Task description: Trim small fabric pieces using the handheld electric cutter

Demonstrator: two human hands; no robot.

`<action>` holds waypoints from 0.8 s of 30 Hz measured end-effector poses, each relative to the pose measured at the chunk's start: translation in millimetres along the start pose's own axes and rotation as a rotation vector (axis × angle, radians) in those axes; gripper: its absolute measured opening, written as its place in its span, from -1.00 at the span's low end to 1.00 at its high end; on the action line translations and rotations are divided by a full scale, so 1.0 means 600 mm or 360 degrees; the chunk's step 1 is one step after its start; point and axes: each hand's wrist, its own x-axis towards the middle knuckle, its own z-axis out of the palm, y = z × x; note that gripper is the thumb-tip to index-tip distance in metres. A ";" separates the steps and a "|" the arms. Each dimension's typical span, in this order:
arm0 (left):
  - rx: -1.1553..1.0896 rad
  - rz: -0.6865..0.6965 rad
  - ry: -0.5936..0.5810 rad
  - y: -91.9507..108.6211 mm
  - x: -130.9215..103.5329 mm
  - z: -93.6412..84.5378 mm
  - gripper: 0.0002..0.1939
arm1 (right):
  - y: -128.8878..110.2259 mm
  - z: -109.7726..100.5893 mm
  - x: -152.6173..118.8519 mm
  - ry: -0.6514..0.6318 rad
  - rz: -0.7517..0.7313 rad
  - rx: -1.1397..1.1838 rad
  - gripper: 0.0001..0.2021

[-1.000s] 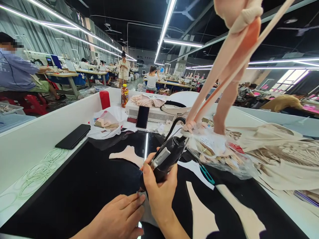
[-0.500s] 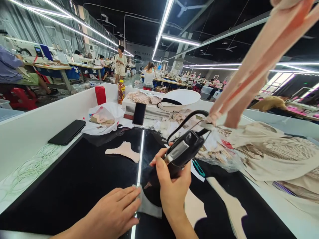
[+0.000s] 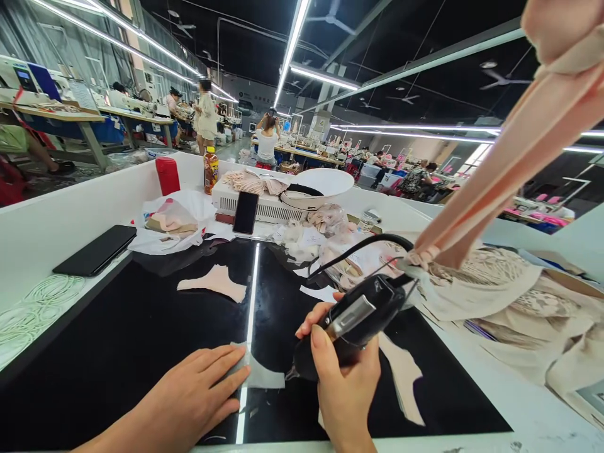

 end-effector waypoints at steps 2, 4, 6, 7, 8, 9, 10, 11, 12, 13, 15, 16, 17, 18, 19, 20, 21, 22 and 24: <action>0.0009 0.0012 0.0011 -0.002 0.000 0.000 -0.58 | 0.003 0.002 0.001 -0.0001 0.0001 0.0009 -0.68; 0.0005 0.0011 0.0012 -0.003 -0.001 0.000 -0.59 | 0.006 0.004 0.001 -0.0007 -0.0002 0.0022 -0.68; -0.0011 0.0006 0.0007 -0.003 -0.002 0.000 -0.60 | 0.008 0.004 0.002 -0.0023 -0.0013 0.0023 -0.68; -0.0021 0.0002 0.0000 -0.003 -0.003 0.000 -0.61 | 0.009 0.004 0.002 -0.0027 -0.0017 0.0020 -0.69; -0.0030 -0.0002 -0.0013 -0.003 -0.003 -0.001 -0.61 | 0.009 0.003 0.002 -0.0025 -0.0018 0.0013 -0.69; -0.0034 -0.0004 -0.0020 -0.003 -0.003 -0.002 -0.62 | 0.010 0.003 0.002 -0.0019 -0.0018 0.0006 -0.69; -0.0033 0.0000 -0.0024 -0.003 -0.003 -0.003 -0.62 | 0.011 0.003 0.002 -0.0013 -0.0018 0.0001 -0.69; -0.0027 0.0005 -0.0029 -0.003 -0.002 -0.004 -0.62 | 0.011 0.003 0.001 -0.0007 -0.0017 -0.0005 -0.68; -0.0020 0.0009 -0.0031 -0.003 -0.002 -0.005 -0.61 | 0.012 0.003 0.001 -0.0005 -0.0018 -0.0006 -0.68; -0.0016 0.0012 -0.0034 -0.003 -0.001 -0.006 -0.61 | 0.013 0.003 0.001 -0.0006 -0.0021 -0.0005 -0.68; -0.0019 0.0009 -0.0040 -0.004 -0.001 -0.007 -0.61 | 0.015 0.004 0.000 -0.0019 -0.0027 -0.0004 -0.68; -0.0023 0.0007 -0.0045 -0.004 0.000 -0.007 -0.62 | 0.016 0.004 0.000 -0.0027 -0.0033 -0.0006 -0.68; -0.0025 0.0010 -0.0048 -0.004 0.000 -0.007 -0.62 | 0.017 0.005 -0.001 -0.0035 -0.0038 -0.0008 -0.68; -0.0024 0.0015 -0.0055 -0.003 -0.001 -0.007 -0.62 | 0.018 0.005 -0.001 -0.0044 -0.0041 -0.0010 -0.69; -0.0021 0.0019 -0.0052 -0.003 -0.001 -0.007 -0.61 | 0.019 0.005 -0.002 -0.0048 -0.0041 -0.0014 -0.70; -0.0020 0.0018 -0.0047 -0.002 -0.001 -0.007 -0.61 | 0.020 0.005 -0.003 -0.0045 -0.0040 -0.0018 -0.70; -0.0019 0.0012 -0.0041 -0.002 -0.001 -0.006 -0.60 | 0.020 0.005 -0.003 -0.0042 -0.0038 -0.0023 -0.71; -0.0019 -0.0002 -0.0037 -0.001 -0.001 -0.006 -0.60 | 0.019 0.005 -0.003 -0.0038 -0.0030 -0.0031 -0.71; -0.0016 -0.0007 -0.0036 -0.001 -0.001 -0.006 -0.59 | 0.016 0.005 -0.003 -0.0031 -0.0012 -0.0035 -0.70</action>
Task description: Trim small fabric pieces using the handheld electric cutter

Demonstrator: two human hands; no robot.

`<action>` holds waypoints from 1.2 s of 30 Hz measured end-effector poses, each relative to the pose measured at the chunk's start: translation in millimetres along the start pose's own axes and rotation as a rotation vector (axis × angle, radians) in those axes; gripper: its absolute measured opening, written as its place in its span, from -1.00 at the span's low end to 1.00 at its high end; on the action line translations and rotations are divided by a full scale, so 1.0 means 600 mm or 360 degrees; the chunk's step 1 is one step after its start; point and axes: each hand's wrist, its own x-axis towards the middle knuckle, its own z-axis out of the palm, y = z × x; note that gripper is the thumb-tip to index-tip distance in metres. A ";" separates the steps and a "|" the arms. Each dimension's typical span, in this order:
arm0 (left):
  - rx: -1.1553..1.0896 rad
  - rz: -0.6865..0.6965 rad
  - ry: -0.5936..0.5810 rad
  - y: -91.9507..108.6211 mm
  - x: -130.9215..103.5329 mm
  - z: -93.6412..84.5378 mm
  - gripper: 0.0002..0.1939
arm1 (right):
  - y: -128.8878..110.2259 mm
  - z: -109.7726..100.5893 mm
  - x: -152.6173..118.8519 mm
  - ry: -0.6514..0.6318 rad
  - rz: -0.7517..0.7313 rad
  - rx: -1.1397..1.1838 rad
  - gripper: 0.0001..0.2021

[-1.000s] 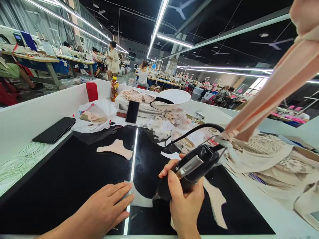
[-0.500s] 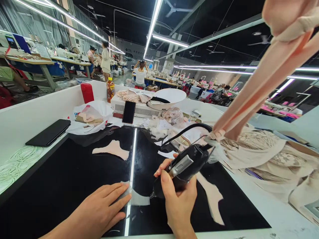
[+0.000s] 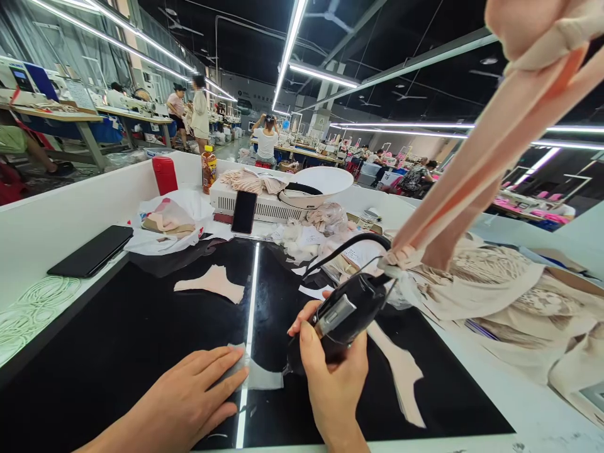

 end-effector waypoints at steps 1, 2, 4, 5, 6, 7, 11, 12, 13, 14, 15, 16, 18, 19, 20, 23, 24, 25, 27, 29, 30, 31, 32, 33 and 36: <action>0.0002 0.0008 -0.0005 0.000 0.000 0.000 -0.59 | -0.002 0.000 0.001 0.0007 0.0007 0.0011 -0.70; 0.0005 0.0011 -0.0017 0.000 0.001 0.000 -0.59 | -0.005 -0.001 0.002 0.0019 0.0010 0.0027 -0.70; 0.0012 0.0017 -0.0029 -0.001 0.002 -0.001 -0.59 | -0.009 -0.003 0.003 0.0037 -0.0011 0.0066 -0.70; 0.0014 0.0016 -0.0030 -0.001 0.002 -0.002 -0.59 | -0.010 -0.006 0.003 0.0035 -0.0026 0.0082 -0.70; 0.0017 0.0010 -0.0033 -0.001 0.002 -0.002 -0.59 | -0.010 -0.008 0.003 0.0019 -0.0034 0.0091 -0.71; 0.0016 0.0011 -0.0032 -0.001 0.002 -0.003 -0.60 | -0.010 -0.011 0.002 -0.0005 -0.0037 0.0095 -0.71; -0.0005 0.0013 -0.0023 -0.001 0.003 -0.004 -0.60 | -0.002 -0.020 -0.006 -0.0075 -0.0032 0.0073 -0.72; -0.0009 0.0013 -0.0032 -0.001 0.003 -0.003 -0.59 | 0.000 -0.020 -0.007 -0.0073 -0.0036 0.0059 -0.72; -0.0012 0.0014 -0.0038 -0.001 0.004 -0.003 -0.59 | 0.001 -0.020 -0.008 -0.0075 -0.0036 0.0045 -0.73; -0.0011 0.0011 -0.0041 -0.001 0.004 -0.003 -0.58 | 0.002 -0.020 -0.008 -0.0080 -0.0034 0.0033 -0.73; -0.0014 0.0011 -0.0039 -0.001 0.004 -0.003 -0.58 | 0.001 -0.018 -0.008 -0.0087 -0.0031 0.0025 -0.73; -0.0019 0.0010 -0.0035 -0.002 0.005 -0.003 -0.57 | 0.000 -0.017 -0.006 -0.0093 -0.0024 0.0026 -0.73; -0.0044 0.0005 -0.0041 -0.002 0.005 -0.006 -0.60 | -0.005 -0.014 -0.003 -0.0062 -0.0007 0.0049 -0.72; -0.0068 -0.0001 -0.0055 -0.003 0.005 -0.009 -0.62 | -0.009 -0.012 -0.002 -0.0027 0.0002 0.0065 -0.71; -0.0099 -0.0010 -0.0079 -0.004 0.006 -0.012 -0.65 | -0.014 -0.010 -0.001 0.0011 0.0005 0.0082 -0.70; -0.0220 -0.0021 -0.0180 -0.007 0.010 -0.023 -0.68 | -0.025 -0.004 -0.002 0.0057 0.0007 0.0119 -0.70; -0.0266 -0.0025 -0.0221 -0.008 0.012 -0.026 -0.67 | -0.028 0.000 -0.004 0.0040 0.0012 0.0130 -0.70; -0.0310 -0.0034 -0.0264 -0.009 0.014 -0.030 -0.63 | -0.029 0.004 -0.006 0.0021 0.0021 0.0149 -0.70; -0.0401 -0.0085 -0.0348 -0.011 0.018 -0.038 -0.52 | -0.030 0.014 -0.013 -0.0013 0.0044 0.0203 -0.70; -0.0497 -0.0169 -0.0414 -0.013 0.020 -0.049 -0.42 | -0.028 0.026 -0.020 -0.0046 0.0063 0.0256 -0.69; -0.0537 -0.0214 -0.0438 -0.014 0.019 -0.056 -0.38 | -0.027 0.034 -0.023 -0.0061 0.0072 0.0275 -0.69; -0.0566 -0.0263 -0.0454 -0.015 0.016 -0.064 -0.35 | -0.025 0.041 -0.026 -0.0078 0.0084 0.0291 -0.68; -0.0581 -0.0316 -0.0470 -0.016 0.011 -0.071 -0.34 | -0.024 0.049 -0.029 -0.0098 0.0097 0.0306 -0.68; -0.0584 -0.0372 -0.0485 -0.017 0.005 -0.079 -0.35 | -0.022 0.057 -0.031 -0.0116 0.0111 0.0321 -0.67; -0.0587 -0.0556 -0.0515 -0.019 -0.023 -0.097 -0.46 | -0.018 0.082 -0.040 -0.0173 0.0138 0.0372 -0.66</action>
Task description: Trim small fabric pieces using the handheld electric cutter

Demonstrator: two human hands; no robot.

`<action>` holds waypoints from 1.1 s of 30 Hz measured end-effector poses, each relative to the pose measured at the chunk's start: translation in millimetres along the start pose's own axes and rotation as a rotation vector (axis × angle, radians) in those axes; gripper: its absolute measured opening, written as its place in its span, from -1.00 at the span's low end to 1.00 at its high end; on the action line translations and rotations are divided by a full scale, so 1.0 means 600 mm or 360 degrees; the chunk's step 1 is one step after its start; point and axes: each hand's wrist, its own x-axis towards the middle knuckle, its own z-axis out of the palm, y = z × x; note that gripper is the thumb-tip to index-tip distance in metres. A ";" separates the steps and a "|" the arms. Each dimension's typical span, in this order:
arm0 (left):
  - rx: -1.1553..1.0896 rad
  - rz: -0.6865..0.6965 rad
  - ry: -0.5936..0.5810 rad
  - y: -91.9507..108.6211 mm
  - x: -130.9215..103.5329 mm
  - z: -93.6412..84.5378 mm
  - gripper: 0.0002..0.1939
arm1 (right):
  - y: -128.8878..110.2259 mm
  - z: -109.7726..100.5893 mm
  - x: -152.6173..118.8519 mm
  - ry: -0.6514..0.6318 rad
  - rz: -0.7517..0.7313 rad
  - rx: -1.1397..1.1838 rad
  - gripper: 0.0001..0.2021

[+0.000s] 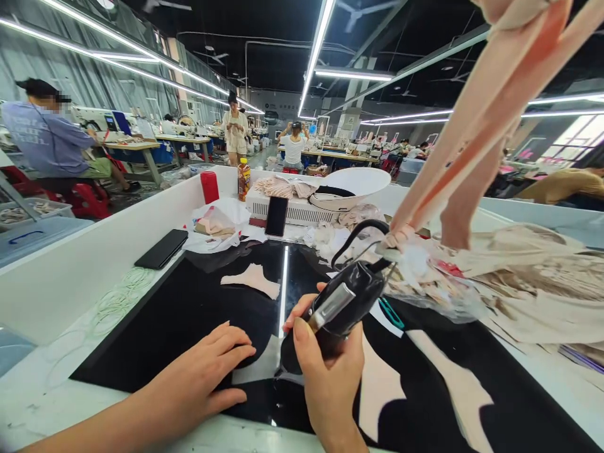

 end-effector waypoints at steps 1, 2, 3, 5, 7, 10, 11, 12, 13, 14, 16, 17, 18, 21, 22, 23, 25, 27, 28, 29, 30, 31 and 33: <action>-0.0025 -0.0060 0.0007 -0.003 -0.010 0.000 -0.51 | 0.004 0.008 -0.002 -0.0020 0.0007 0.0015 -0.66; -0.0058 -0.0117 0.0020 -0.005 -0.019 0.001 -0.55 | 0.007 0.015 -0.004 -0.0037 0.0011 0.0032 -0.65; -0.0096 -0.0169 0.0040 -0.007 -0.026 0.004 -0.59 | 0.011 0.021 -0.007 -0.0055 0.0015 0.0046 -0.65; -0.0178 -0.0254 0.0093 -0.009 -0.035 0.012 -0.64 | 0.018 0.032 -0.012 -0.0077 0.0025 0.0067 -0.65; -0.0255 -0.0291 0.0149 -0.009 -0.038 0.020 -0.66 | 0.024 0.039 -0.016 -0.0089 0.0026 0.0081 -0.66; -0.0346 -0.0314 0.0207 -0.007 -0.036 0.029 -0.69 | 0.031 0.047 -0.020 -0.0118 0.0022 0.0100 -0.65; -0.0368 -0.0324 0.0224 -0.006 -0.035 0.031 -0.70 | 0.033 0.050 -0.021 -0.0131 0.0020 0.0105 -0.65; -0.0383 -0.0333 0.0240 -0.006 -0.034 0.032 -0.72 | 0.035 0.051 -0.022 -0.0143 0.0019 0.0109 -0.65; -0.0389 -0.0337 0.0257 -0.006 -0.034 0.034 -0.73 | 0.036 0.053 -0.022 -0.0154 0.0016 0.0112 -0.65; -0.0389 -0.0334 0.0277 -0.006 -0.034 0.035 -0.75 | 0.038 0.055 -0.022 -0.0167 0.0013 0.0112 -0.66; -0.0377 -0.0314 0.0311 -0.007 -0.034 0.039 -0.76 | 0.040 0.056 -0.022 -0.0187 0.0013 0.0113 -0.67; -0.0373 -0.0307 0.0324 -0.008 -0.034 0.040 -0.75 | 0.040 0.057 -0.022 -0.0187 0.0018 0.0113 -0.67; -0.0374 -0.0303 0.0331 -0.008 -0.034 0.041 -0.74 | 0.041 0.057 -0.022 -0.0184 0.0025 0.0111 -0.67; -0.0411 -0.0317 0.0326 -0.008 -0.033 0.041 -0.66 | 0.041 0.057 -0.022 -0.0176 0.0031 0.0108 -0.66; -0.0430 -0.0325 0.0324 -0.008 -0.032 0.040 -0.64 | 0.041 0.058 -0.022 -0.0180 0.0027 0.0110 -0.66; -0.0450 -0.0331 0.0321 -0.007 -0.031 0.038 -0.61 | 0.041 0.058 -0.023 -0.0185 0.0021 0.0112 -0.66; -0.0485 -0.0344 0.0311 -0.006 -0.031 0.036 -0.60 | 0.042 0.060 -0.025 -0.0195 0.0016 0.0117 -0.67; -0.0517 -0.0360 0.0297 -0.004 -0.031 0.033 -0.60 | 0.042 0.062 -0.027 -0.0209 0.0019 0.0127 -0.68; -0.0534 -0.0366 0.0291 -0.003 -0.031 0.032 -0.60 | 0.043 0.063 -0.028 -0.0212 0.0020 0.0133 -0.69; -0.0552 -0.0366 0.0288 -0.002 -0.031 0.031 -0.61 | 0.044 0.064 -0.029 -0.0213 0.0025 0.0137 -0.69; -0.0568 -0.0363 0.0289 -0.001 -0.032 0.030 -0.62 | 0.045 0.064 -0.030 -0.0217 0.0031 0.0141 -0.69; -0.0582 -0.0357 0.0294 -0.001 -0.033 0.029 -0.63 | 0.046 0.064 -0.031 -0.0219 0.0034 0.0145 -0.69; -0.0596 -0.0348 0.0316 0.000 -0.034 0.028 -0.67 | 0.047 0.064 -0.032 -0.0233 0.0039 0.0156 -0.68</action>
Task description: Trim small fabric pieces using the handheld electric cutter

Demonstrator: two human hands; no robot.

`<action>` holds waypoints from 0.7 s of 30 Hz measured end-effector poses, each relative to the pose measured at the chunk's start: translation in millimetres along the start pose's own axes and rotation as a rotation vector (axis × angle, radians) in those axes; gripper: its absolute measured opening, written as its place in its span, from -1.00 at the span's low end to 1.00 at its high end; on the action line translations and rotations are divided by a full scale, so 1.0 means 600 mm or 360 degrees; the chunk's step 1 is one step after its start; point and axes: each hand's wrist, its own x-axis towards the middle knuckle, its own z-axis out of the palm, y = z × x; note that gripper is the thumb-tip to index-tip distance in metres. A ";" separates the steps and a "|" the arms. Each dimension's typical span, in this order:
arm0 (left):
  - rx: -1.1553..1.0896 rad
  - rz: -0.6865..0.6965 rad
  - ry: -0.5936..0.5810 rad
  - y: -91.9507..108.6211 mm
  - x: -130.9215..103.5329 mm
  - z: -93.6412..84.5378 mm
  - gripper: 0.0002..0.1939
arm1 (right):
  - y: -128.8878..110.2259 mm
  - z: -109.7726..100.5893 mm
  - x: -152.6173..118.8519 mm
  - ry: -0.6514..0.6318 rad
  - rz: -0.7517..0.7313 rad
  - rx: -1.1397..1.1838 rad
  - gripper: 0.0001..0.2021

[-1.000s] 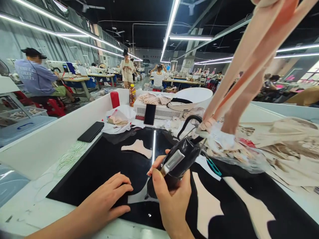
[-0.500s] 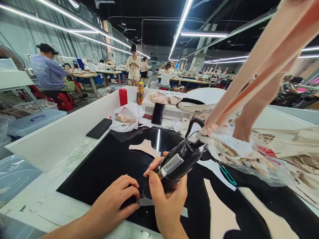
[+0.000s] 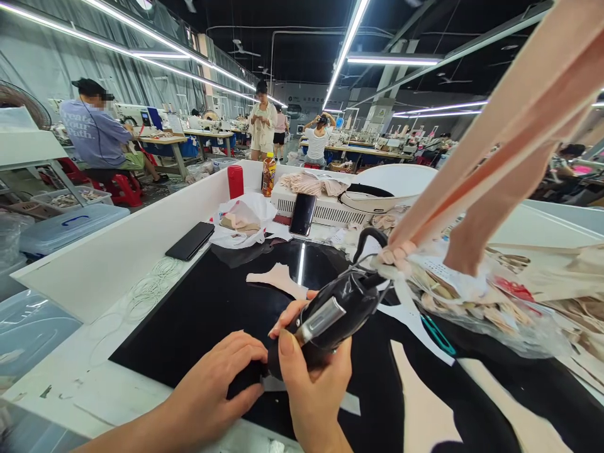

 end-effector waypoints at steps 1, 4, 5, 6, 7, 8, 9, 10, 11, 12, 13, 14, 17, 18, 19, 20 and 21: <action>-0.0007 0.0004 0.0017 0.000 -0.001 -0.001 -0.69 | 0.000 0.000 -0.001 -0.0007 0.0000 0.0006 -0.69; -0.0043 0.0004 0.0074 -0.001 -0.002 -0.003 -0.72 | 0.000 0.002 -0.002 -0.0006 -0.0009 0.0007 -0.71; -0.0057 0.0005 0.0093 -0.002 -0.002 -0.004 -0.73 | 0.000 0.003 -0.001 -0.0003 -0.0011 -0.0003 -0.72; -0.0069 0.0005 0.0107 -0.002 -0.002 -0.005 -0.74 | -0.001 0.004 -0.001 -0.0001 -0.0011 -0.0016 -0.72; -0.0076 0.0005 0.0116 -0.003 -0.002 -0.005 -0.74 | -0.001 0.004 0.000 0.0000 -0.0007 -0.0029 -0.72; -0.0080 0.0011 0.0123 -0.004 -0.002 -0.005 -0.73 | -0.002 0.004 0.000 0.0000 -0.0005 -0.0039 -0.72; -0.0082 0.0019 0.0132 -0.005 -0.002 -0.004 -0.73 | -0.003 0.003 0.000 0.0002 -0.0002 -0.0045 -0.72; -0.0083 0.0027 0.0139 -0.005 -0.003 -0.004 -0.73 | -0.005 0.002 0.000 0.0002 0.0000 -0.0045 -0.71; -0.0085 0.0035 0.0146 -0.006 -0.003 -0.003 -0.72 | -0.006 0.001 0.000 -0.0001 0.0000 -0.0040 -0.71; -0.0086 0.0041 0.0151 -0.006 -0.003 -0.002 -0.72 | -0.008 -0.001 -0.001 -0.0007 -0.0001 -0.0030 -0.71; -0.0086 0.0045 0.0157 -0.006 -0.003 -0.001 -0.72 | -0.009 -0.002 -0.002 -0.0016 0.0003 -0.0020 -0.70; -0.0085 0.0046 0.0159 -0.006 -0.003 0.000 -0.72 | -0.010 -0.004 -0.004 -0.0027 0.0011 -0.0009 -0.70; -0.0081 0.0043 0.0159 -0.004 -0.002 0.000 -0.72 | -0.011 -0.005 -0.010 -0.0052 0.0030 0.0016 -0.70; -0.0081 0.0042 0.0158 -0.003 -0.002 0.000 -0.72 | -0.010 -0.005 -0.011 -0.0049 0.0035 0.0016 -0.71; -0.0080 0.0043 0.0155 -0.003 -0.002 0.000 -0.72 | -0.010 -0.004 -0.013 -0.0042 0.0038 0.0010 -0.71; -0.0078 0.0045 0.0152 -0.003 -0.002 0.000 -0.72 | -0.009 -0.004 -0.014 -0.0032 0.0042 0.0000 -0.72; -0.0071 0.0048 0.0145 -0.002 -0.002 0.000 -0.72 | -0.009 -0.003 -0.014 -0.0024 0.0044 -0.0012 -0.73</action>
